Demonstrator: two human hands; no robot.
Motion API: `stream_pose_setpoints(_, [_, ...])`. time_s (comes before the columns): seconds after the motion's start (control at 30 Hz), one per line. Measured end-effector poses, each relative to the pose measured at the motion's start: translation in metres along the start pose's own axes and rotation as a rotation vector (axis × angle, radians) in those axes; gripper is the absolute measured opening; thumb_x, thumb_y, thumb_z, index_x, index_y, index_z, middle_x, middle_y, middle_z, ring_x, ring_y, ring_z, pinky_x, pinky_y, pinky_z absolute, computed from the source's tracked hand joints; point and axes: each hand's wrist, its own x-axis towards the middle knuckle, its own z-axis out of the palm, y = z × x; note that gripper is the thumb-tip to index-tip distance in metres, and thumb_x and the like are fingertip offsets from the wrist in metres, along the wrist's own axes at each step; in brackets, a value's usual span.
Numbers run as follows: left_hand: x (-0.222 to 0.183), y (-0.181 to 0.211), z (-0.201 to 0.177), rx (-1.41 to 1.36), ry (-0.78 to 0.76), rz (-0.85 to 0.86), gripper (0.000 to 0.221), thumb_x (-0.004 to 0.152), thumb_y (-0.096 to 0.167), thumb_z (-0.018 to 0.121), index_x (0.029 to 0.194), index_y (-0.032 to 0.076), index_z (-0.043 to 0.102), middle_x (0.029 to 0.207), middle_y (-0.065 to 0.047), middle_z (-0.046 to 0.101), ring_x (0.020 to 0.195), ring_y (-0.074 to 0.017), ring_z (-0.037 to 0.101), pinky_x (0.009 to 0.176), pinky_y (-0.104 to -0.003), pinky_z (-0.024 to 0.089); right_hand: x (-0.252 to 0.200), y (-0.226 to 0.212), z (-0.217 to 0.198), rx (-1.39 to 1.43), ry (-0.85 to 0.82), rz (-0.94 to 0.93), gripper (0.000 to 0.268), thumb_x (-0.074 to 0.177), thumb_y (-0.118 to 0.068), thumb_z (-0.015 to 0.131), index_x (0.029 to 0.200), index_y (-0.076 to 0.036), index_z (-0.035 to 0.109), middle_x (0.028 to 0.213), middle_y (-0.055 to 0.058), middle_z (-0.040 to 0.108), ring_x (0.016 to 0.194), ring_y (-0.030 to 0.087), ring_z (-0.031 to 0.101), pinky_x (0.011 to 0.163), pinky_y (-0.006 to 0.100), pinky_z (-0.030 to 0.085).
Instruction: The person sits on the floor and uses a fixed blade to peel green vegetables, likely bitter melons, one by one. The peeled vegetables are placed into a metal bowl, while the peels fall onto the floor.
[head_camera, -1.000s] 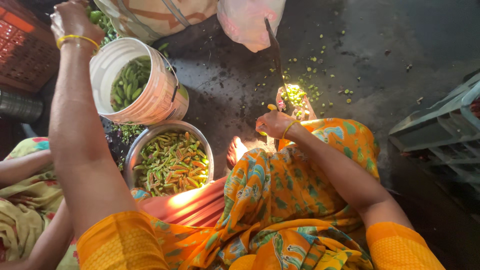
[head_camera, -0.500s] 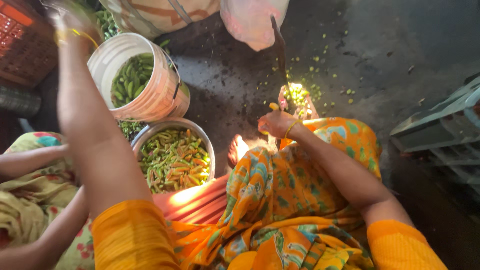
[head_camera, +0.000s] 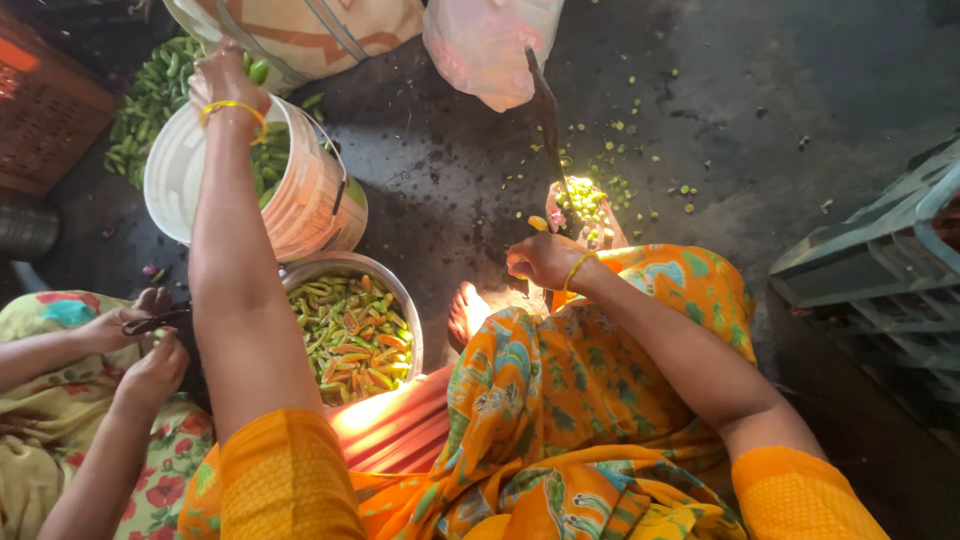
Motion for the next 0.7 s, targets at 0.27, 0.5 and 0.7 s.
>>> stream_pose_setpoints(0.27, [-0.175,0.200,-0.009,-2.200,-0.594,-0.305,0.028,0.089,0.003,0.070,0.112,0.014,0.057,0.088,-0.004,0.058,0.067,-0.0179,0.061,0.054,-0.032,0.049,0.010,-0.011,-0.009,0.725,0.353,0.076,0.048,0.098,-0.037,0.059,0.139,-0.014,0.051,0.096,0.003,0.071,0.083,0.022,0.072,0.075,0.037,0.060])
stream_pose_setpoints(0.5, [-0.248,0.272,-0.011,-2.251,-0.914,-0.184,0.034,0.089,0.001,0.070,0.119,0.005,0.056,0.088,-0.009,0.061,0.070,-0.0200,0.066,0.060,-0.036,0.061,0.009,0.006,-0.032,1.535,0.202,0.242,0.040,0.100,-0.040,0.061,0.117,-0.004,0.062,0.100,0.010,0.073,0.091,0.024,0.075,0.087,0.042,0.064])
stream_pose_setpoints(0.7, [-0.247,0.256,-0.017,-2.126,-0.923,-0.128,0.037,0.085,0.000,0.072,0.118,0.003,0.056,0.095,-0.010,0.062,0.073,-0.0218,0.069,0.063,-0.040,0.065,0.004,0.006,-0.044,1.408,0.197,0.196,0.021,0.097,-0.015,0.069,0.111,0.001,0.068,0.101,0.009,0.073,0.092,0.022,0.075,0.087,0.036,0.063])
